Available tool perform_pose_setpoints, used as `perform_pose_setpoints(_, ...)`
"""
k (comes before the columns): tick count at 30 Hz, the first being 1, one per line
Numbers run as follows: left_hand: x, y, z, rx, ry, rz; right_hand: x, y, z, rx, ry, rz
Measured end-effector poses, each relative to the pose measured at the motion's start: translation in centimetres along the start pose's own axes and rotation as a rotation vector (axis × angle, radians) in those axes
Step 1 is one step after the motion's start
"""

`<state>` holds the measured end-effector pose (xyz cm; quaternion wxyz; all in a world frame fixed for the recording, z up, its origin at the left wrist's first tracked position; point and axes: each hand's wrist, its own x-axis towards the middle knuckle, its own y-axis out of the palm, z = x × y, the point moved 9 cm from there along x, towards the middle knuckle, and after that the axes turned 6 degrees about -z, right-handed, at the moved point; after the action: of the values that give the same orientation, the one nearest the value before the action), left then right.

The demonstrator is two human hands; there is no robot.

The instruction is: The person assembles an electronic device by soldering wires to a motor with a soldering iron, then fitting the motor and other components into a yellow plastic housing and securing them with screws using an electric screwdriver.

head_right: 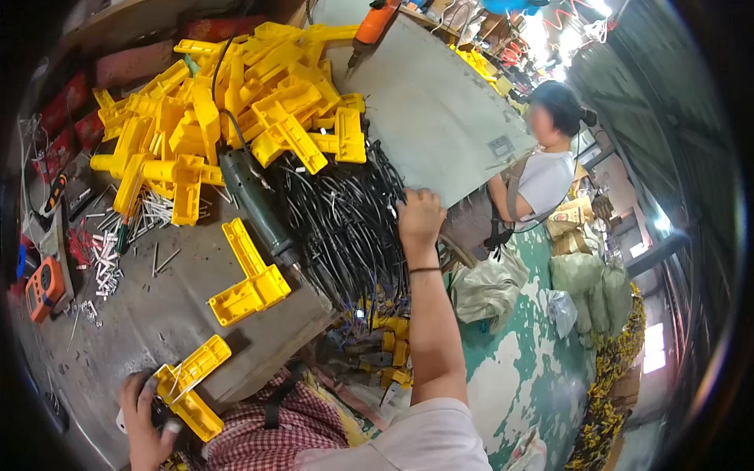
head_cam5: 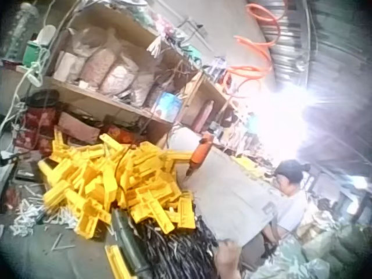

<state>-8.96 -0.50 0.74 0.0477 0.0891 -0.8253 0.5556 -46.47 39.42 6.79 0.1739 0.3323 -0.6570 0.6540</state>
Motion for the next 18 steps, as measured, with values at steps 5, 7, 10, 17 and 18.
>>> perform_pose_setpoints(5,1.6,-0.7,-0.4,-0.214,-0.046,-0.012,1.2,1.8,1.1,-0.002,-0.006,0.075)
perform_pose_setpoints(7,1.6,-1.3,-0.7,-0.196,-0.037,-0.008,2.7,2.0,0.9,0.047,-0.023,0.095)
perform_pose_setpoints(10,1.8,-3.6,-0.9,-0.198,-0.068,-0.121,4.6,0.8,0.9,0.367,0.118,0.175)
perform_pose_setpoints(17,12.0,-1.3,-13.3,-0.213,0.549,0.199,6.3,-4.0,5.1,0.983,0.361,0.313)
perform_pose_setpoints(18,13.6,0.1,-13.3,-0.211,0.539,0.196,5.6,-5.8,7.8,1.245,0.350,0.340)
